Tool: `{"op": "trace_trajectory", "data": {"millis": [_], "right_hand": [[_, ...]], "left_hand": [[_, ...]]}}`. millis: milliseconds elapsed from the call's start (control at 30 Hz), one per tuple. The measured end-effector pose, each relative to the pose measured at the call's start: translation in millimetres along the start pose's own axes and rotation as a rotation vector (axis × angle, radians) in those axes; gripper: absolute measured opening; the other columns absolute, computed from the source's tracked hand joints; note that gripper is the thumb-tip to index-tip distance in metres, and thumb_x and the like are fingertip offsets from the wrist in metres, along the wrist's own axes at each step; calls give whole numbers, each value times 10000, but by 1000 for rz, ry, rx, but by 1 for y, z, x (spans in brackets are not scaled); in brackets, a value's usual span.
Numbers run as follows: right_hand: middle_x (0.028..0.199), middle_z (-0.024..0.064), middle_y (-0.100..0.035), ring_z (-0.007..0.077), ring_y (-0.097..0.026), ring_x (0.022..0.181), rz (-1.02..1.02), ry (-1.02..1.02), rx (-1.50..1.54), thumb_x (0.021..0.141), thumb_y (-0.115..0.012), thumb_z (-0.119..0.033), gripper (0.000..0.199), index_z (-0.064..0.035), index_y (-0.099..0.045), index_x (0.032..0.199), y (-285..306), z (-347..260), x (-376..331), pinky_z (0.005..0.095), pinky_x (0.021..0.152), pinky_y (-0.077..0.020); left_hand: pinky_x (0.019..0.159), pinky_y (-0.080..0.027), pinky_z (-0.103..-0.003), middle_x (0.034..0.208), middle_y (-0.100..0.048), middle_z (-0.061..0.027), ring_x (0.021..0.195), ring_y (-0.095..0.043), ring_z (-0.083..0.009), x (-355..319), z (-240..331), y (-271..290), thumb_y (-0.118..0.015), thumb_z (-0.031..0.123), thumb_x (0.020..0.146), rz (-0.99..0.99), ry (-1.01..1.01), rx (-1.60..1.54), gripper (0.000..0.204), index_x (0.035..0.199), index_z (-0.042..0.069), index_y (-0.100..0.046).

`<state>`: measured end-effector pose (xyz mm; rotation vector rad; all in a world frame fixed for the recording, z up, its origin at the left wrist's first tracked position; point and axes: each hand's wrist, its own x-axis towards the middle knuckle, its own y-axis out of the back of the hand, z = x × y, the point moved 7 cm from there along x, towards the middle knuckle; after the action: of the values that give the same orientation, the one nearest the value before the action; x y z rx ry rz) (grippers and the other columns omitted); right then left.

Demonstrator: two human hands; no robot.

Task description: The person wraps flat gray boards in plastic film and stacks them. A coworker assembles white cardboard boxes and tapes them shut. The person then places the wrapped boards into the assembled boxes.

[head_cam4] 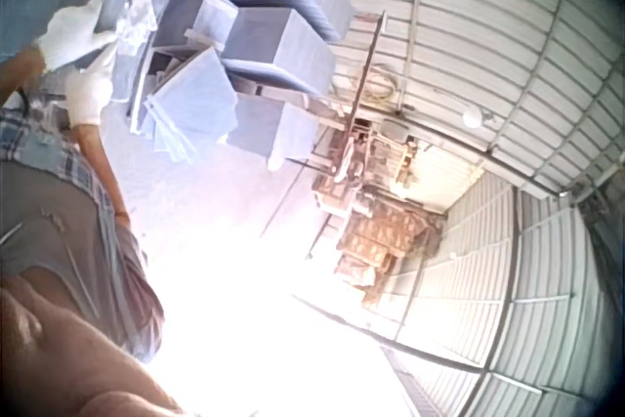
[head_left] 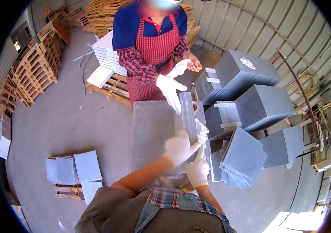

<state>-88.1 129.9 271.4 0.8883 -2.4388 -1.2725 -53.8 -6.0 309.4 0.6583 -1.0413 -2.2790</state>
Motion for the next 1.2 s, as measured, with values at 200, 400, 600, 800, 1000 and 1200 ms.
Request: {"op": "trace_trajectory", "data": {"millis": [200,400,600,800,1000,1200], "right_hand": [[1180,266,-637,434,-685,960,116,1,-16,798,-763,-412,853,17,-373,1423,10,-16,-5,479,799,-553],[1250,314,-606,450,-634,1103,23,-119,77,772,-737,-313,844,52,-386,1447,12,-38,-8,482,931,-515],[1274,302,-596,436,-637,1110,-9,-141,-24,778,-721,-347,861,21,-355,1464,2,-31,-5,490,920,-519],[1340,281,-528,404,-563,1245,-53,-197,-291,804,-690,-415,819,71,-351,1369,6,-37,2,465,918,-540],[1278,294,-573,424,-593,1189,-67,-181,-46,761,-763,-452,890,38,-349,1379,18,-34,2,481,936,-526],[1302,239,-593,355,-596,1213,438,-64,299,934,-660,-430,740,21,-393,1457,7,2,4,435,977,-502]], "left_hand": [[661,-529,-421,711,-663,-90,651,-666,-304,-3,9,33,-753,473,790,322,-517,134,429,865,64,-647],[1015,-371,-459,926,-704,-83,1021,-588,-232,18,34,32,-706,425,810,398,-1103,156,350,878,82,-719],[1028,-383,-380,1057,-757,-9,1087,-613,-173,43,26,-11,-654,321,854,106,-1178,73,218,863,154,-792],[998,-419,-447,745,-703,-40,854,-643,-232,28,43,12,-694,297,805,287,-1258,-144,222,676,121,-735],[994,-420,-512,683,-629,-100,812,-619,-306,35,44,-6,-709,193,786,209,-1266,-31,225,616,58,-649],[1002,-404,-482,712,-646,-94,864,-623,-289,48,47,-12,-688,217,823,156,-1227,66,250,636,52,-664]]}}
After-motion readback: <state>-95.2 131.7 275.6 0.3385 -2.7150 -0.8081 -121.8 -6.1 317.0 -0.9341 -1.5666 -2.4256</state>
